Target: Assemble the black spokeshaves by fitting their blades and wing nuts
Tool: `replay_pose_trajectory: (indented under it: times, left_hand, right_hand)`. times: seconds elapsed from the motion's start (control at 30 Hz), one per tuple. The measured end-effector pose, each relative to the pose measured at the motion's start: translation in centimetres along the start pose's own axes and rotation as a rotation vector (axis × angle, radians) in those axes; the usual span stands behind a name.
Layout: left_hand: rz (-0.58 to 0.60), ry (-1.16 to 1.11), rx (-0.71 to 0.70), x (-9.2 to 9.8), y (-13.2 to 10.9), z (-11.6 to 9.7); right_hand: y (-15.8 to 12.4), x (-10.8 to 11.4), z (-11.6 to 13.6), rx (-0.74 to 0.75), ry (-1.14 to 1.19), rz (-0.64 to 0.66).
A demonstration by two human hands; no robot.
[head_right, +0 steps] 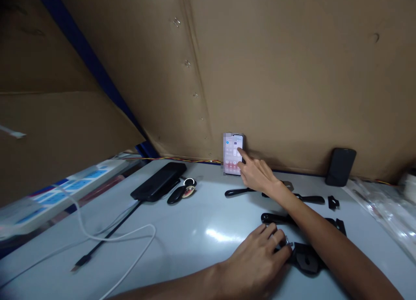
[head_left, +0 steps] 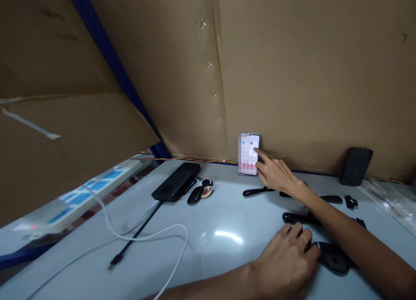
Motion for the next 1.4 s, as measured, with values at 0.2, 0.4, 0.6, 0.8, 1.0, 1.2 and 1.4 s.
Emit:
replay_pose_trajectory:
  times: [0.2,0.4,0.6,0.8,1.0,1.2,1.4]
  left_hand:
    - [0.038,0.008,-0.013,-0.2,0.0,0.0]
    - [0.063,0.005,-0.016,-0.1,0.0,0.0]
    - [0.041,0.001,-0.023,-0.3,0.1,0.0]
    - [0.009,0.021,-0.012,-0.2,0.1,0.0]
    - [0.04,0.017,-0.028,-0.2,0.2,-0.1]
    - [0.075,0.018,-0.034,-0.1,0.1,0.0]
    - [0.067,0.02,-0.029,-0.2,0.1,-0.1]
  right_hand:
    - [0.0,0.0,-0.1,-0.004,0.014,0.003]
    - [-0.1,0.3,0.0,0.001,-0.002,-0.014]
    - [0.1,0.2,0.4,0.005,0.023,0.023]
    - [0.4,0.3,1.2,0.028,0.014,0.075]
    - [0.5,0.0,1.3,0.022,-0.016,0.113]
    - [0.5,-0.1,1.2,0.01,-0.04,0.113]
    - [0.3,0.3,1.7,0.07,0.006,0.035]
Point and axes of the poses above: each hand's wrist, its own y-axis towards the middle knuckle, its own x-axis out of the back of the hand, z = x × y, the point moved 9 cm from there along y, towards the middle knuckle, and after that the axes turned 5 degrees about z, right-handed, at the moved point
